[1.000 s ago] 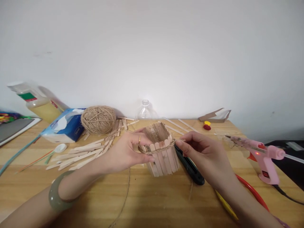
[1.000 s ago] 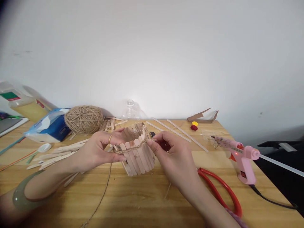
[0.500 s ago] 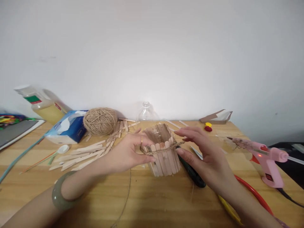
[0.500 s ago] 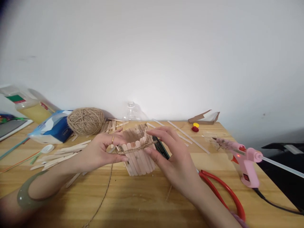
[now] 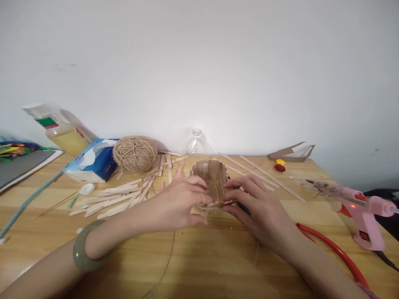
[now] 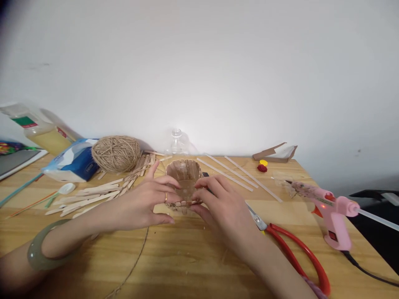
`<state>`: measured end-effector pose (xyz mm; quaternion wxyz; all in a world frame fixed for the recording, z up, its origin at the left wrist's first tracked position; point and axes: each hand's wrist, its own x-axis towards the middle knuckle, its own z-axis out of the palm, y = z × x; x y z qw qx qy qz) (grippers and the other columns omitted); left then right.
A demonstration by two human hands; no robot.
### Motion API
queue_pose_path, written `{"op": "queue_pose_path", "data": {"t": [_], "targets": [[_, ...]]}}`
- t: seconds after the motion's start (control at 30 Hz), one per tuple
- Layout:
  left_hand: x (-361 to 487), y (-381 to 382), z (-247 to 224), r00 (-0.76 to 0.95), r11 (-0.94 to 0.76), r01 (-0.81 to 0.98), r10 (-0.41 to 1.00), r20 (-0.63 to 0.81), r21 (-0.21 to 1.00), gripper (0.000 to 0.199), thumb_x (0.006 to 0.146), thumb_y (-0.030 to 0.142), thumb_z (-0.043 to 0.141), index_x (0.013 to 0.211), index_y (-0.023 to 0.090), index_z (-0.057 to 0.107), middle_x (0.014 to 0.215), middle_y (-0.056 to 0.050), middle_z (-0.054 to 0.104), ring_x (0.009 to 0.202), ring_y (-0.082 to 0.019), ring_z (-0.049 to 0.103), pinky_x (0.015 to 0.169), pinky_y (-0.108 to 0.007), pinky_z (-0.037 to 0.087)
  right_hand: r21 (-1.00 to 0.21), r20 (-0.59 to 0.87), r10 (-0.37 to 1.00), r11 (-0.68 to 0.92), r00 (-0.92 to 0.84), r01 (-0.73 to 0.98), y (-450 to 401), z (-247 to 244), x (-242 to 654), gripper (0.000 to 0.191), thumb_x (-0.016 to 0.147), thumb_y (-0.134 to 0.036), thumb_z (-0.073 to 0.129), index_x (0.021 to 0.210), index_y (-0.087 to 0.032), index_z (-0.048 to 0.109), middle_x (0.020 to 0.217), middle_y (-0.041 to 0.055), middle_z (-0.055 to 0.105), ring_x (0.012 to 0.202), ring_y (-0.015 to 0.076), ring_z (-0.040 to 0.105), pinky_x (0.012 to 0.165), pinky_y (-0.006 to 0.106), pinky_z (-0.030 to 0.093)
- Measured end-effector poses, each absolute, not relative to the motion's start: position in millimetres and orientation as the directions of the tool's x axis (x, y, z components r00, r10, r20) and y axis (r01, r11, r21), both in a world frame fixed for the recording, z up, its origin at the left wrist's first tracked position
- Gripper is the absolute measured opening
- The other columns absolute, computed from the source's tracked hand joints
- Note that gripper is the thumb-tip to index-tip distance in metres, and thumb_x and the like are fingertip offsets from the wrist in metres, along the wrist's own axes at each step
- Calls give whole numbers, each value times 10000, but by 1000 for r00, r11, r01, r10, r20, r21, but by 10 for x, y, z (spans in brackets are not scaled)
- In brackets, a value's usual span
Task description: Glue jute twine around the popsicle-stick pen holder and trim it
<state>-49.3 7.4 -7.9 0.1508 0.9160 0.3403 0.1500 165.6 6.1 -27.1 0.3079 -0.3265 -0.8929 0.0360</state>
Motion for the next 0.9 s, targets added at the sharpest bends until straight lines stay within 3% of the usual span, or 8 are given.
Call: {"op": "queue_pose_path", "data": {"t": [0.1, 0.17, 0.37, 0.5, 0.63, 0.9], "targets": [[-487, 73, -91, 725, -716, 582, 672, 155, 386, 170, 793, 305, 638, 894, 185, 705, 891, -48, 718, 1042, -200, 575, 1026, -407, 340, -234, 520, 581, 801, -626, 551, 57, -290, 1657, 59, 824, -199, 599, 879, -181, 613, 1003, 86, 606, 956, 219, 495, 786, 377, 470], [-475, 60, -101, 708, -704, 588, 686, 168, 399, 122, 823, 266, 604, 834, 203, 708, 840, -14, 726, 1029, -186, 580, 1045, -410, 312, -222, 504, 577, 805, -643, 550, 45, -304, 1647, 133, 808, -219, 625, 937, -190, 625, 1021, 77, 618, 999, 237, 475, 835, 410, 446], [-447, -3, -150, 639, -674, 614, 730, 244, 411, 106, 818, 223, 605, 757, 235, 691, 783, 45, 724, 1010, -165, 598, 1120, -495, 10, -275, 519, 583, 806, -625, 524, 3, -313, 1572, 45, 816, -211, 614, 852, -190, 632, 907, 36, 658, 976, 225, 491, 850, 390, 417], [-429, -22, -158, 609, -665, 625, 743, 278, 410, 124, 810, 205, 605, 719, 226, 687, 726, 46, 719, 978, -164, 616, 1107, -512, -75, -303, 538, 591, 801, -601, 516, -1, -284, 1538, 48, 802, -228, 636, 828, -189, 627, 841, 14, 661, 933, 210, 504, 864, 387, 388], [-424, -19, -167, 615, -687, 613, 725, 310, 389, 134, 810, 206, 601, 708, 206, 689, 712, 26, 724, 957, -173, 629, 1105, -526, -63, -288, 560, 592, 795, -579, 534, 10, -292, 1529, 20, 810, -221, 628, 800, -205, 624, 781, -9, 656, 936, 200, 522, 938, 392, 322], [-469, 32, -192, 672, -751, 559, 659, 338, 352, 145, 832, 254, 589, 754, 194, 695, 746, 0, 730, 994, -184, 612, 1122, -510, 73, -231, 553, 580, 797, -599, 558, 29, -326, 1527, 100, 858, -208, 545, 774, -214, 599, 788, -12, 646, 895, 168, 547, 1016, 404, 248]]}}
